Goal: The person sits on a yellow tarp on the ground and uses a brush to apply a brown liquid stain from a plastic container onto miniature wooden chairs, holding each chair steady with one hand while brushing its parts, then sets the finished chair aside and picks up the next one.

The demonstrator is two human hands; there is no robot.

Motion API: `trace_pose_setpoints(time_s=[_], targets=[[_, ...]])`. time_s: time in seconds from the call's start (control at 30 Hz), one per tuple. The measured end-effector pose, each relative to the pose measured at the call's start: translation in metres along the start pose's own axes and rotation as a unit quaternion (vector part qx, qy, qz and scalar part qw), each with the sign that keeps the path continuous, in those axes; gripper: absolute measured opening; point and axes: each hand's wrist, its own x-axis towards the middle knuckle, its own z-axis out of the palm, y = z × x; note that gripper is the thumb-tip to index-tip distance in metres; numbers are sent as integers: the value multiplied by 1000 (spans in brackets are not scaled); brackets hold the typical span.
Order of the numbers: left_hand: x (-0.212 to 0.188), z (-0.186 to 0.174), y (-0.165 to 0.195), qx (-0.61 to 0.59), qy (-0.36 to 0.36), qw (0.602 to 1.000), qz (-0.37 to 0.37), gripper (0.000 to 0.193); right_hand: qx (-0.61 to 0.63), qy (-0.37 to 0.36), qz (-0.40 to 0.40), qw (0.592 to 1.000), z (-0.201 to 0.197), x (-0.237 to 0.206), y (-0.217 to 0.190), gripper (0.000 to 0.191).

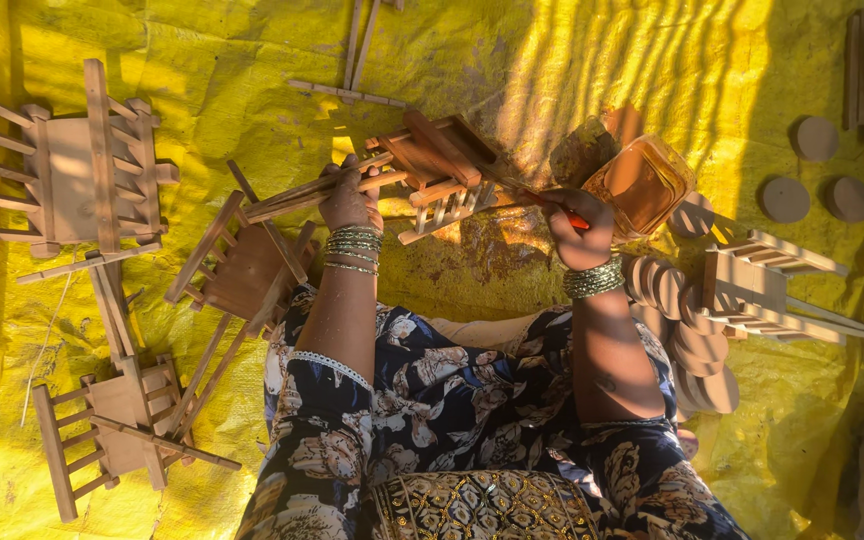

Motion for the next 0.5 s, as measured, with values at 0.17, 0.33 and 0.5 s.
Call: trace_pose_setpoints(time_s=[0.17,0.33,0.5], targets=[[-4,-1,-1,-27,-16,999,15,24,-61,64,48,995,-9,7,9,18],[1,-6,-3,-34,-3,999,26,23,-166,73,-42,983,3,2,2,19],[6,-5,-7,-23,-8,999,34,26,-84,28,-68,994,20,-5,9,20]])
